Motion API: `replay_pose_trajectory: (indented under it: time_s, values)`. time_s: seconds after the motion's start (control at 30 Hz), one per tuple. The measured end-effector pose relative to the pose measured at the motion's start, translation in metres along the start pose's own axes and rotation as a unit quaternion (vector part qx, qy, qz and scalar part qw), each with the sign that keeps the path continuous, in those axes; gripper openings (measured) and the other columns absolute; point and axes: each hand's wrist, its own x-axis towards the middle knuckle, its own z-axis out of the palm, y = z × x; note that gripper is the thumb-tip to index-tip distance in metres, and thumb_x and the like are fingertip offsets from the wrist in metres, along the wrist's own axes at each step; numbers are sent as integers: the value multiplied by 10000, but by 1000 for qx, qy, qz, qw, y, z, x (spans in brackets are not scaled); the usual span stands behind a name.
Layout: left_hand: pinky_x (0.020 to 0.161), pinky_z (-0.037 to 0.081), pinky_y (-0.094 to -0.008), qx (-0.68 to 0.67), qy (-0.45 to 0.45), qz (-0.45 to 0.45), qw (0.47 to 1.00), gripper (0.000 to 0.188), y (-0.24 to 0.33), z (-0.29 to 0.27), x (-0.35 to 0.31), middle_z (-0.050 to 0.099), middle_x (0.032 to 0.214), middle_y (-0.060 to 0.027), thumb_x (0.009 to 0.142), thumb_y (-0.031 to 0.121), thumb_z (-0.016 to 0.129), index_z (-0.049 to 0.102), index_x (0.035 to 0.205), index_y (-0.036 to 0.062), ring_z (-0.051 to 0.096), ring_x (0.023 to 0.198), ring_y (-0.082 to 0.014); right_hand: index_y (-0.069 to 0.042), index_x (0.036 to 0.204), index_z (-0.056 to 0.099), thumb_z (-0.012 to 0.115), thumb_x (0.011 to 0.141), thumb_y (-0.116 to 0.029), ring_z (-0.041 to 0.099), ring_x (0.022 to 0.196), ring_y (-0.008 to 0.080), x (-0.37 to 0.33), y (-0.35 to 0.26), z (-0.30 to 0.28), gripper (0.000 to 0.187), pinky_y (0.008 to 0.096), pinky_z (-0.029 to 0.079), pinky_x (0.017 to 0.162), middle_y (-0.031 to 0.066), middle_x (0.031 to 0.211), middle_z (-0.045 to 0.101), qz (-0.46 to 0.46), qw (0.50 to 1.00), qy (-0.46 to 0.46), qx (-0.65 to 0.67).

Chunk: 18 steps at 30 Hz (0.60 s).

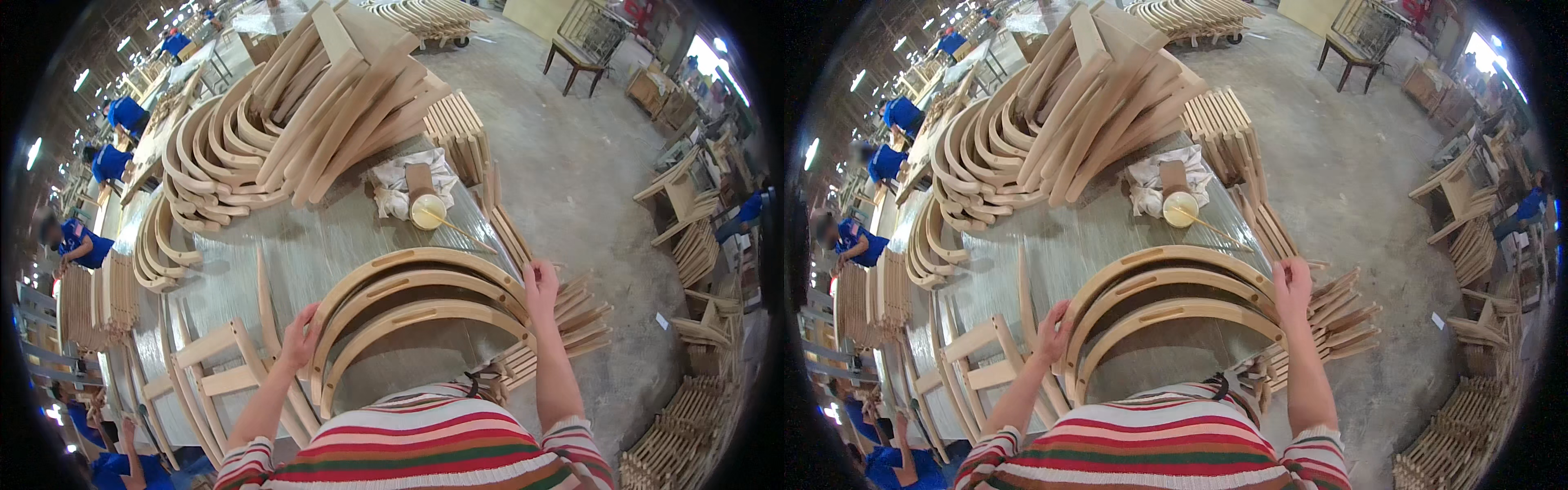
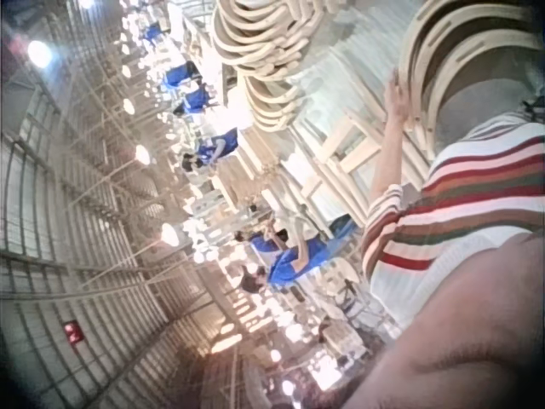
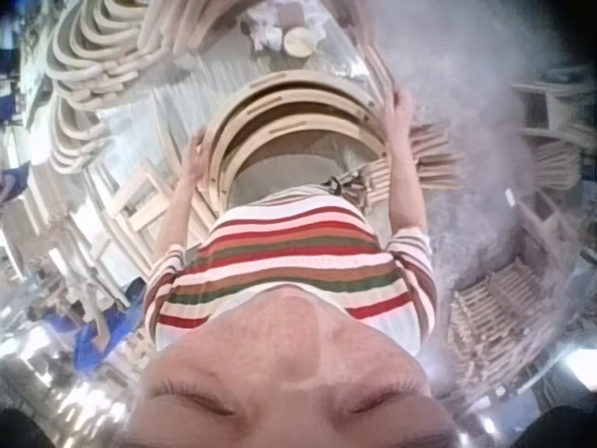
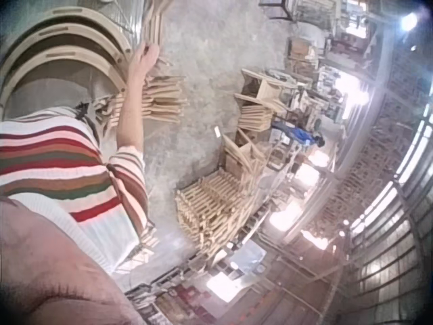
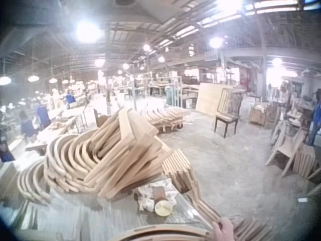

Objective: The person applies a yellowish finish to curved wooden chair parts using a brush and a small container. They dip the brush into the container and coat the wood surfaces, then place the treated parts onto a stack. The person also moves stacks of wooden parts around the workshop floor.

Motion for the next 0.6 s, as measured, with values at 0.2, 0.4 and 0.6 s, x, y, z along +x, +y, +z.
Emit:
replay_pose_trajectory:
  time_s: [0.2,0.4,0.6]
  values:
    - [717,472,-390,203,68,98,972,294,-18,7,35,626,975,-133,860,122,549,536,1146,55,601,857,-327,-28,833,551,587,811,-127,542,744,264,22,4,47,108,349,440,684,117,778,545,-110,985,-105,-84]
    - [647,473,-283,-120,116,-26,986,216,-14,35,164,657,884,-88,861,163,561,603,1027,31,592,699,-152,-28,897,594,617,783,-133,546,862,276,51,21,53,157,353,444,746,128,868,567,22,984,-170,-54]
    - [446,452,-249,-233,-76,-242,939,298,44,109,304,618,891,-50,847,235,573,558,1083,54,620,590,-143,-48,943,653,678,742,-162,558,864,281,82,17,86,233,343,459,748,130,904,591,-65,942,-292,-152]
